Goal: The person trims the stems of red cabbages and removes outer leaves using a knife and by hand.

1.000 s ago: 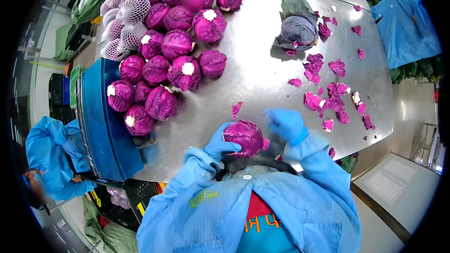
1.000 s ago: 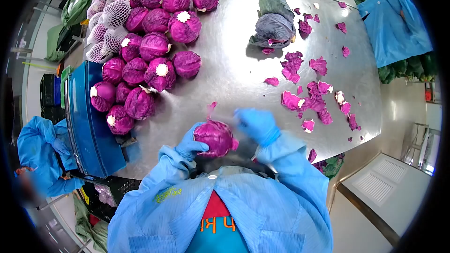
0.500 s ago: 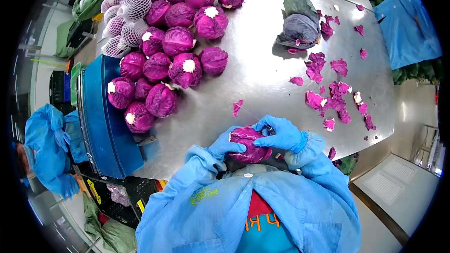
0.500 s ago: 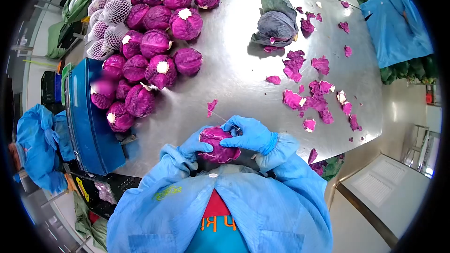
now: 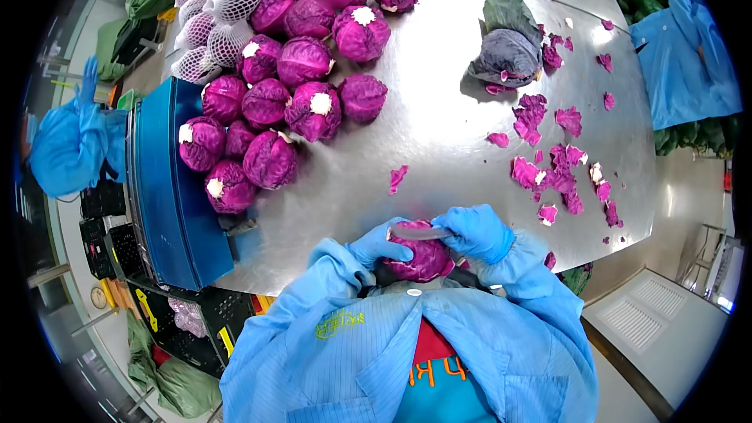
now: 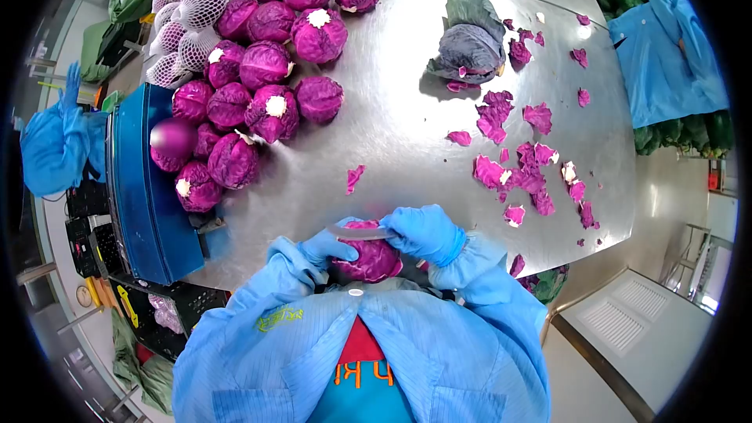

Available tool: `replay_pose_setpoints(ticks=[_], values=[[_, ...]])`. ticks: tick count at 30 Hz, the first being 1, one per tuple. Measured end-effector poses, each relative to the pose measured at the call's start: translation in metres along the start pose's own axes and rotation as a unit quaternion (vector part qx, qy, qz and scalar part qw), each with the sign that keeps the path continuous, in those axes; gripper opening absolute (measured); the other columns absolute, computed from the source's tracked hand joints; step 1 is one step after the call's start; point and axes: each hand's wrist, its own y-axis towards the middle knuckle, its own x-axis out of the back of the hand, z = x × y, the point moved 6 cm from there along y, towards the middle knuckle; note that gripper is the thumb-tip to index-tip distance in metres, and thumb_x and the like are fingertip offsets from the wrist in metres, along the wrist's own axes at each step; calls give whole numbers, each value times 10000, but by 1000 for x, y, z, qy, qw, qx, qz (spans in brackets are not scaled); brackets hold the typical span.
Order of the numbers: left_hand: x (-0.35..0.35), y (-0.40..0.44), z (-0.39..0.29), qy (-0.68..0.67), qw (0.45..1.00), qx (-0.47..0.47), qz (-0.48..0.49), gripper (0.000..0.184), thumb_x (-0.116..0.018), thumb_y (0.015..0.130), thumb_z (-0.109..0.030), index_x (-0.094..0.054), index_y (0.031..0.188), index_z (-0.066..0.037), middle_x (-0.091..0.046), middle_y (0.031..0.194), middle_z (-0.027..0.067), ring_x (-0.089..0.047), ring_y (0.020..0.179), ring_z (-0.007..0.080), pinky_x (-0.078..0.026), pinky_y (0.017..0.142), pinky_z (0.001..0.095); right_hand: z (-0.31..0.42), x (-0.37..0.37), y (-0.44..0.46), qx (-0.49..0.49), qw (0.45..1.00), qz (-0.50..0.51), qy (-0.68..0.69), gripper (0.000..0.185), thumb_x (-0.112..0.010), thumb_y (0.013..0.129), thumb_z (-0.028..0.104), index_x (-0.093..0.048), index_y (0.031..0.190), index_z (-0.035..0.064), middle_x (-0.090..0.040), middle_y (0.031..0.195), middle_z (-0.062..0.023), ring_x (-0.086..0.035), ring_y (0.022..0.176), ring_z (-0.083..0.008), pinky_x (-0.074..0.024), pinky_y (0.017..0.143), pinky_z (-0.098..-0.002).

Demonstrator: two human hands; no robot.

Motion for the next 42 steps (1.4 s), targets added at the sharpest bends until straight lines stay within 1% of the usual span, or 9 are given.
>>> replay_pose_setpoints(ticks=[2, 4, 7, 10, 13, 24, 27, 37, 42], values=[[3, -8, -7, 79, 997, -6, -17, 841, -866, 586, -135, -447, 1308, -30, -558, 1248, 109, -552, 1145, 228, -424, 1023, 372, -19, 7, -3, 11, 995, -83, -53, 247, -692, 786, 201, -621, 1022, 192, -623, 767, -51, -614, 615, -277, -487, 514, -380], [-7, -13, -19, 136, 991, 10, -11, 858, -903, 526, -86, -462, 1261, -57, -547, 1226, 95, -533, 1156, 215, -427, 1014, 380, -88, -1, -13, -207, 943, -97, -243, 243, -710, 799, 207, -620, 1022, 174, -636, 783, -67, -631, 645, -278, -499, 537, -364], [-10, -10, -17, 130, 991, 10, -6, 888, -913, 515, -94, -454, 1273, -52, -548, 1231, 100, -536, 1152, 218, -430, 1011, 384, -107, 40, -15, -340, 910, -216, -98, 383, -733, 833, 230, -608, 1178, 121, -665, 916, -113, -649, 698, -202, -516, 618, -310], [0, -6, -10, 101, 994, 27, -21, 831, -890, 569, -99, -451, 1272, -42, -550, 1243, 114, -542, 1155, 232, -430, 1016, 397, -59, 15, -3, -257, 933, -27, 251, 527, -763, 789, 374, -593, 1210, 108, -666, 918, -91, -637, 750, -200, -518, 694, -316], [3, 4, -4, 76, 997, 15, -7, 792, -865, 607, -105, -446, 1276, -31, -557, 1240, 131, -556, 1147, 235, -432, 1017, 409, 4, 4, 9, -238, 930, 159, 229, 552, -800, 715, 452, -628, 1092, 87, -653, 955, -69, -628, 810, -173, -514, 739, -303], [-13, 1, -2, 74, 993, 93, 19, 775, -864, 605, -88, -458, 1262, -16, -587, 1200, 125, -587, 1101, 204, -473, 973, 349, -6, -12, -2, -208, 901, 153, 348, 522, -725, 772, 487, -644, 1085, 77, -657, 943, -91, -648, 818, -204, -519, 743, -330], [-5, -1, -4, 121, 988, 64, -68, 708, -871, 612, -103, -500, 1207, -5, -600, 1180, 128, -599, 1068, 196, -479, 961, 351, 2, 3, 0, -216, 928, 212, 215, 500, -724, 780, 456, -648, 1106, 84, -661, 969, -88, -655, 847, -198, -523, 767, -327], [13, 7, -13, 307, 932, -31, -192, 478, -878, 604, -133, -665, 1002, 23, -698, 948, 88, -659, 862, 154, -527, 822, 299, -20, -25, -23, -350, 890, 121, 266, 462, -728, 795, 363, -648, 1183, 125, -647, 1044, -94, -647, 899, -193, -519, 822, -317], [22, 8, -7, 304, 922, -90, -224, 491, -891, 591, -196, -686, 990, 6, -714, 929, 111, -669, 825, 156, -541, 779, 307, -15, -35, -28, -196, 971, 52, 128, 447, -688, 840, 284, -585, 1251, 145, -621, 950, -80, -647, 812, -236, -534, 706, -356]])
